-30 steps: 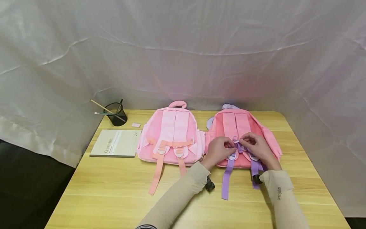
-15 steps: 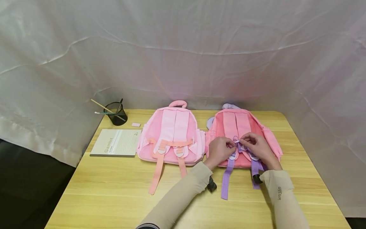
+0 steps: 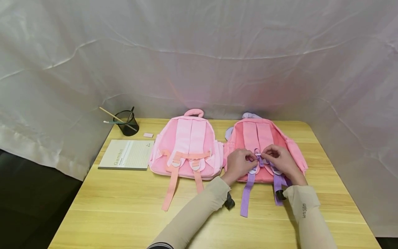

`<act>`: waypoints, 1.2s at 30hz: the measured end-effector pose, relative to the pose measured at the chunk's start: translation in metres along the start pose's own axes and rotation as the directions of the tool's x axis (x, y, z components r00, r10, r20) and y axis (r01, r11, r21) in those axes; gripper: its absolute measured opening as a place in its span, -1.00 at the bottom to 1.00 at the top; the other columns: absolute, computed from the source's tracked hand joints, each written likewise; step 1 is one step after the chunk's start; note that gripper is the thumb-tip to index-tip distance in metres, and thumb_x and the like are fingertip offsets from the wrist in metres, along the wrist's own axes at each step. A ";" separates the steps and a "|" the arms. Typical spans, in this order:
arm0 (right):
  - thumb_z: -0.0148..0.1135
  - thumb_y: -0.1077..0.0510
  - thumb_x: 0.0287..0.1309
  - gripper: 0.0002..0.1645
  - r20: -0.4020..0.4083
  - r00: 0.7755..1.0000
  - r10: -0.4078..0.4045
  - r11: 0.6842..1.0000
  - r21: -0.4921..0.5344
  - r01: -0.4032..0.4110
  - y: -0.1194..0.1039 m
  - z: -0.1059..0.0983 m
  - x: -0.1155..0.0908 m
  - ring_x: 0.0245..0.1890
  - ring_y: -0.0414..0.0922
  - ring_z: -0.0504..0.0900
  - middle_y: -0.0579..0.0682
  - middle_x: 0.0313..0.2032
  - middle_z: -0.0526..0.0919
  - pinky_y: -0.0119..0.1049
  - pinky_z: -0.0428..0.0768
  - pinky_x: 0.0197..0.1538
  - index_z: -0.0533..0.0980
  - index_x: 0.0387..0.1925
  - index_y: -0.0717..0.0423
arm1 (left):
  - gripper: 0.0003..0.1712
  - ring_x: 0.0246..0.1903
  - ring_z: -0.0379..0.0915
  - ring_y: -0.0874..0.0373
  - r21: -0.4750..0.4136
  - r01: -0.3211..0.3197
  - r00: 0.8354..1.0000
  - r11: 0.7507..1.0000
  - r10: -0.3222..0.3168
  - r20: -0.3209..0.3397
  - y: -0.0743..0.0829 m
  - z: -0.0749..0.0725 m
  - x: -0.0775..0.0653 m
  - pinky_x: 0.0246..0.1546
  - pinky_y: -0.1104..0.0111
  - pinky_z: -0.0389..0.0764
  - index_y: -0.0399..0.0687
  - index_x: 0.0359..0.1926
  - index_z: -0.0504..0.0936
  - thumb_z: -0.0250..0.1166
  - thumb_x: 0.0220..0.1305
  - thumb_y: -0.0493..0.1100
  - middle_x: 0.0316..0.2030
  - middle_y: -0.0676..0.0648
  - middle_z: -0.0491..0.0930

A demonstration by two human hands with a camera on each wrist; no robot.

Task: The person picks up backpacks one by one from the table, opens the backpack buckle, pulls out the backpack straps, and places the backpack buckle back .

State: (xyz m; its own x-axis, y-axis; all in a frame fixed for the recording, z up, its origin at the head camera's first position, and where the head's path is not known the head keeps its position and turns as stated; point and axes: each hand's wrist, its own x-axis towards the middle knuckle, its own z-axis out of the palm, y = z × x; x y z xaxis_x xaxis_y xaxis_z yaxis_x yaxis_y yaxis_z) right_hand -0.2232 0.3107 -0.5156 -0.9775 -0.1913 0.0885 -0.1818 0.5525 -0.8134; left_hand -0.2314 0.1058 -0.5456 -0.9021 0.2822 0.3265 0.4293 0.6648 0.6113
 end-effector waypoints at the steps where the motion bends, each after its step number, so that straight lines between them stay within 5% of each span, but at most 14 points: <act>1: 0.32 0.15 0.40 -0.77 0.003 1.000 -0.009 1.000 0.005 0.009 0.000 0.000 0.000 -0.30 -0.20 0.62 0.18 -0.22 0.71 -0.50 0.55 -0.23 0.63 -0.09 0.27 | -0.94 -0.46 0.31 0.59 0.000 -0.001 1.000 1.000 0.001 -0.002 0.000 0.000 0.000 -0.40 0.68 0.19 0.34 -0.36 0.81 0.54 0.12 0.06 -0.45 0.34 0.66; 8: 0.34 0.15 0.38 -0.77 -0.017 1.000 -0.008 1.000 -0.026 0.007 -0.004 0.002 -0.001 -0.32 -0.24 0.59 0.16 -0.26 0.73 -0.52 0.52 -0.22 0.68 -0.09 0.25 | -0.94 -0.43 0.38 0.51 0.009 -0.022 1.000 1.000 0.023 -0.008 0.000 -0.001 -0.001 -0.38 0.65 0.24 0.34 -0.35 0.83 0.53 0.13 0.08 -0.44 0.33 0.67; 18: 0.32 0.30 0.35 -0.80 -0.040 0.999 -0.033 0.999 0.038 0.035 -0.045 -0.002 -0.011 -0.36 -0.11 0.61 0.35 -0.26 0.70 -0.51 0.54 -0.27 0.65 -0.13 0.43 | -0.91 -0.43 0.35 0.53 -0.025 -0.049 0.999 0.999 0.049 0.009 -0.002 0.000 0.000 -0.37 0.67 0.22 0.32 -0.40 0.78 0.55 0.11 0.07 -0.43 0.32 0.67; 26: 0.34 0.20 0.37 -0.78 -0.057 0.998 -0.027 0.996 0.078 0.032 -0.002 0.004 -0.001 -0.35 -0.25 0.59 0.20 -0.25 0.73 -0.50 0.55 -0.25 0.68 -0.08 0.30 | -0.92 -0.48 0.34 0.59 -0.071 0.010 1.000 0.997 -0.010 -0.001 0.000 0.001 0.001 -0.39 0.68 0.23 0.32 -0.31 0.76 0.45 0.28 0.10 -0.46 0.34 0.67; 36: 0.34 0.16 0.38 -0.74 -0.083 0.996 -0.009 0.995 0.097 0.017 -0.006 0.005 0.000 -0.34 -0.32 0.56 -0.05 -0.28 0.74 -0.49 0.54 -0.27 0.67 -0.06 0.30 | -0.93 -0.53 0.32 0.63 -0.086 -0.035 0.999 0.996 0.036 0.011 0.000 -0.003 0.000 -0.41 0.69 0.26 0.29 -0.35 0.80 0.52 0.15 0.06 -0.49 0.32 0.69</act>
State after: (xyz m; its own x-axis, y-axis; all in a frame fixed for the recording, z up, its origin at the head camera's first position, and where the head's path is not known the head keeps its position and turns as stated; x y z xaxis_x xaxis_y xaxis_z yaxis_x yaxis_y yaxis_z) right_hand -0.2211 0.3034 -0.5136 -0.9813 -0.1282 0.1436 -0.1875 0.4677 -0.8638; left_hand -0.2312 0.1034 -0.5432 -0.8866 0.3137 0.3398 0.4624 0.5926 0.6595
